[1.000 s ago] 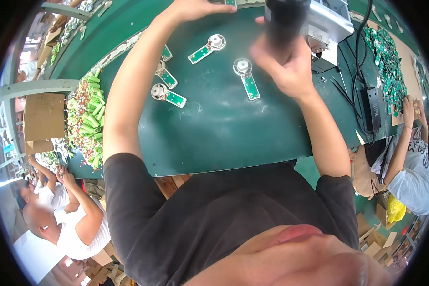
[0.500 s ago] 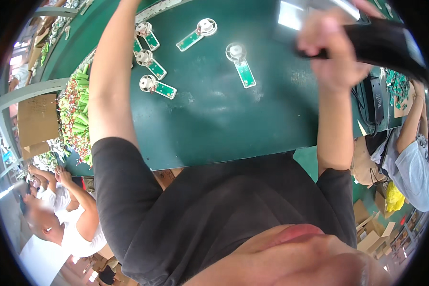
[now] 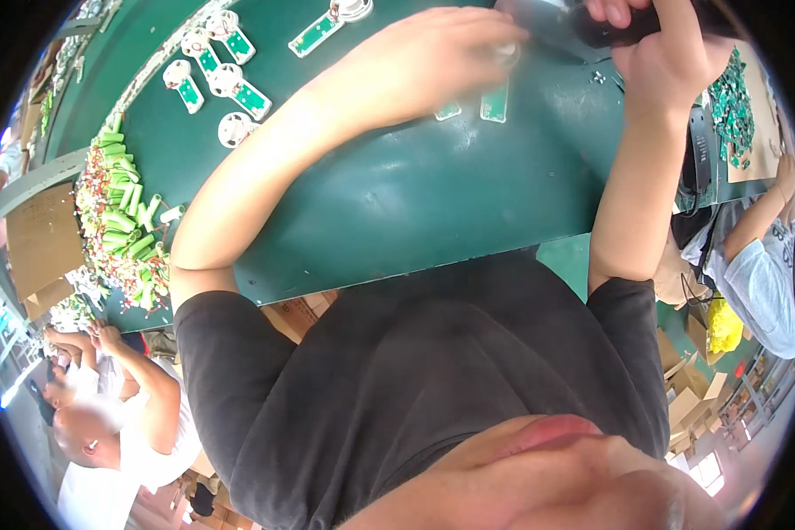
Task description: Scanning and organizing small electronic components on an assembly line.
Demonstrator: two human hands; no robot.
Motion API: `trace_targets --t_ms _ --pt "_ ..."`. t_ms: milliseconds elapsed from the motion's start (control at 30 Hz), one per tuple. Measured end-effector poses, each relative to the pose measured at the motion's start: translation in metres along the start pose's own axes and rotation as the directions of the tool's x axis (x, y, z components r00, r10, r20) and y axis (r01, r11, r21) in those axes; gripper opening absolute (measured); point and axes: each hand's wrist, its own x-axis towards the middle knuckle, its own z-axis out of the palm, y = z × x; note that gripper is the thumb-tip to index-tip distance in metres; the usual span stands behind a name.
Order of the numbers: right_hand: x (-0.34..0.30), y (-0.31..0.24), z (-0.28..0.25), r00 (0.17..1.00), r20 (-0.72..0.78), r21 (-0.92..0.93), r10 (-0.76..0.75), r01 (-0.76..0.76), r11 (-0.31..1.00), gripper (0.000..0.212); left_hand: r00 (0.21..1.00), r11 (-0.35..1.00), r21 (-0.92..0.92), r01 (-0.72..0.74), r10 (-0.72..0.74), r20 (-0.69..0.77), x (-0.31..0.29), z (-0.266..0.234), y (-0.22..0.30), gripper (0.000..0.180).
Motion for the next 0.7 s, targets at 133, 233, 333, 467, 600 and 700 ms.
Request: trace_targets --t_ms 133,233,333,467,600,700 --pt "-0.018 0.012 0.003 0.998 0.037 0.065 0.058 -0.061 0.996 0.046 0.993 0.998 0.069 -0.003 -0.005 0.117 -0.001 -0.015 0.012 0.028" --pt "-0.027 0.019 0.006 0.995 0.073 0.100 0.068 -0.075 0.992 0.047 0.998 0.997 0.082 0.014 -0.019 0.054 -0.005 -0.011 0.018 0.027" --pt "-0.029 0.013 0.018 0.990 0.057 0.053 0.129 -0.132 0.990 0.046 1.000 0.994 0.105 0.021 -0.022 0.010 -0.011 -0.003 0.017 0.023" --pt "-0.033 0.021 0.020 0.988 0.065 0.061 0.140 -0.144 0.988 0.045 0.994 0.995 0.063 0.079 -0.083 0.066 -0.007 -0.008 0.022 0.023" --pt "-0.038 0.028 0.020 0.987 0.070 0.014 0.142 -0.144 0.990 0.044 0.994 0.992 0.117 0.048 -0.059 0.087 -0.009 -0.005 0.018 0.022" --pt "-0.041 0.032 0.021 0.976 0.112 0.029 0.188 -0.193 0.981 0.043 1.000 0.986 0.167 -0.024 0.021 0.016 -0.016 0.003 0.013 0.024"
